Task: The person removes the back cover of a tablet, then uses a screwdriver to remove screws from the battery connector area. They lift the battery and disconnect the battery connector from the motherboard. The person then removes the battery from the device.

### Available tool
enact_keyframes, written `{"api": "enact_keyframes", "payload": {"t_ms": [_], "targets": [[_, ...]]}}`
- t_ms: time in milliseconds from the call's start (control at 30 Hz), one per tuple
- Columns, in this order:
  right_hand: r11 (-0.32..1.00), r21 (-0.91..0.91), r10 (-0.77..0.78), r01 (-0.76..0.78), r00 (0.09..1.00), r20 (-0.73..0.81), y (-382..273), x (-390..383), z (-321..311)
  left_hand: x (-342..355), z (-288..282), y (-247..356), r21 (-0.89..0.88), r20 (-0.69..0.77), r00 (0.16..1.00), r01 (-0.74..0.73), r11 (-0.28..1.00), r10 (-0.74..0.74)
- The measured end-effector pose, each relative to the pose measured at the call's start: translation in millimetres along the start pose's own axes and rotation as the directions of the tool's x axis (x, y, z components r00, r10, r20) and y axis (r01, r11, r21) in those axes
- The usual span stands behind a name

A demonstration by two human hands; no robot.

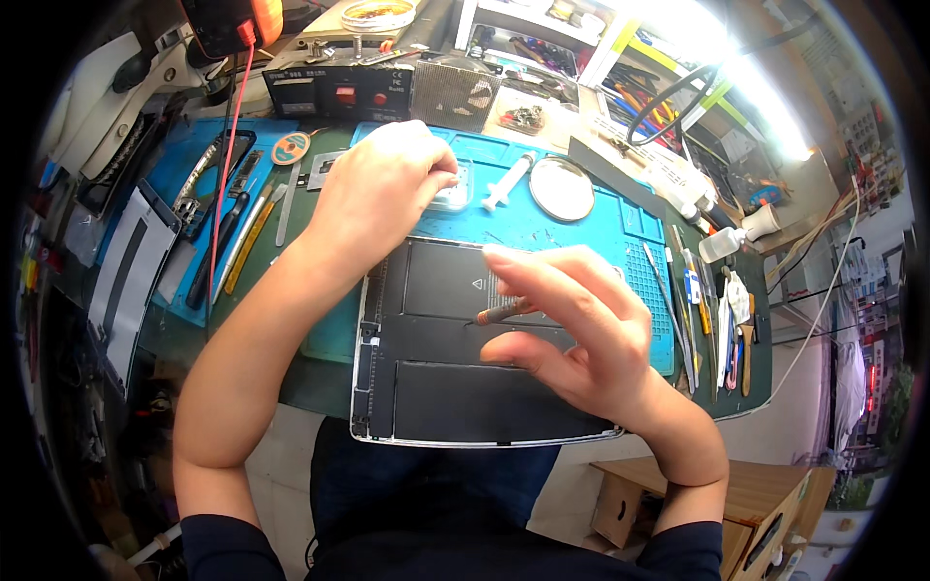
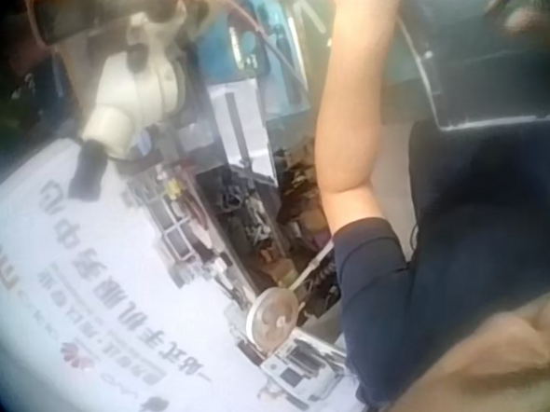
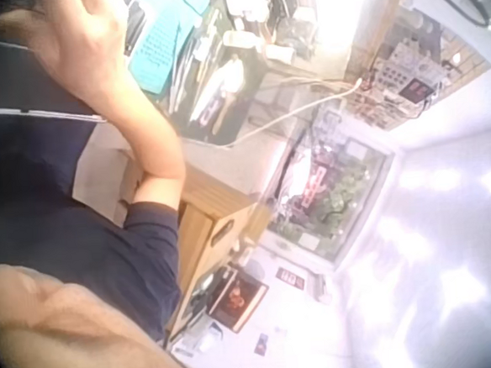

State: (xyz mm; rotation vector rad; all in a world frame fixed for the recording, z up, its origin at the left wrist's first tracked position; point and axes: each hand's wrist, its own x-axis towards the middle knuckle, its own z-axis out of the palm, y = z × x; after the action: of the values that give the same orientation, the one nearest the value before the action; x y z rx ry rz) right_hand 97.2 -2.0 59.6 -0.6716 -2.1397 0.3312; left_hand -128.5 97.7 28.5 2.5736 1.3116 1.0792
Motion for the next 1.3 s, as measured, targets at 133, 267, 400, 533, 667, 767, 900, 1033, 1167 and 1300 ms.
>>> {"api": "enact_keyframes", "payload": {"t_ms": [133, 267, 400, 533, 667, 767, 900, 1033, 1167, 1300], "targets": [[0.997, -0.035, 0.067, -0.064, 0.994, 0.088, -10, 12, -4, 0, 4, -7, -0.042, 0.015, 1.000, -0.026, 0.999, 0.027], [0.976, 0.110, 0.180, -0.189, 0.980, 0.088, -12, 19, 5, -2, 8, -9, -0.078, 0.024, 0.997, -0.067, 0.995, 0.069], [0.990, 0.001, 0.143, -0.144, 0.987, 0.078, -14, 22, 1, -3, 3, -6, -0.103, 0.067, 0.996, -0.051, 0.993, 0.058], [0.966, 0.125, 0.216, -0.226, 0.972, 0.092, -13, 18, 6, -1, -22, 16, -0.442, 0.316, 0.940, 0.267, 0.856, -0.130], [0.989, 0.029, 0.142, -0.143, 0.989, 0.040, -9, 17, 7, -19, -43, 32, -0.620, 0.341, 0.939, 0.256, 0.741, -0.039], [0.973, 0.112, 0.197, -0.201, 0.979, 0.051, -8, 14, 10, -32, -48, 41, -0.747, 0.500, 0.864, 0.399, 0.532, 0.054], [0.995, 0.041, 0.093, -0.094, 0.996, 0.002, -9, 19, 12, -37, -54, 55, -0.601, 0.511, 0.858, 0.394, 0.695, -0.045], [0.993, -0.023, 0.121, -0.120, 0.990, 0.069, -10, 15, 6, -39, -44, 58, -0.515, 0.356, 0.932, 0.139, 0.846, 0.063], [0.968, 0.172, 0.174, -0.182, 0.983, 0.060, -9, 15, 10, -42, -41, 62, -0.712, 0.389, 0.920, 0.338, 0.615, -0.054], [0.990, -0.001, 0.144, -0.144, 0.988, 0.059, -13, 15, 4, -32, -49, 60, -0.522, 0.530, 0.847, 0.366, 0.771, -0.043]]}}
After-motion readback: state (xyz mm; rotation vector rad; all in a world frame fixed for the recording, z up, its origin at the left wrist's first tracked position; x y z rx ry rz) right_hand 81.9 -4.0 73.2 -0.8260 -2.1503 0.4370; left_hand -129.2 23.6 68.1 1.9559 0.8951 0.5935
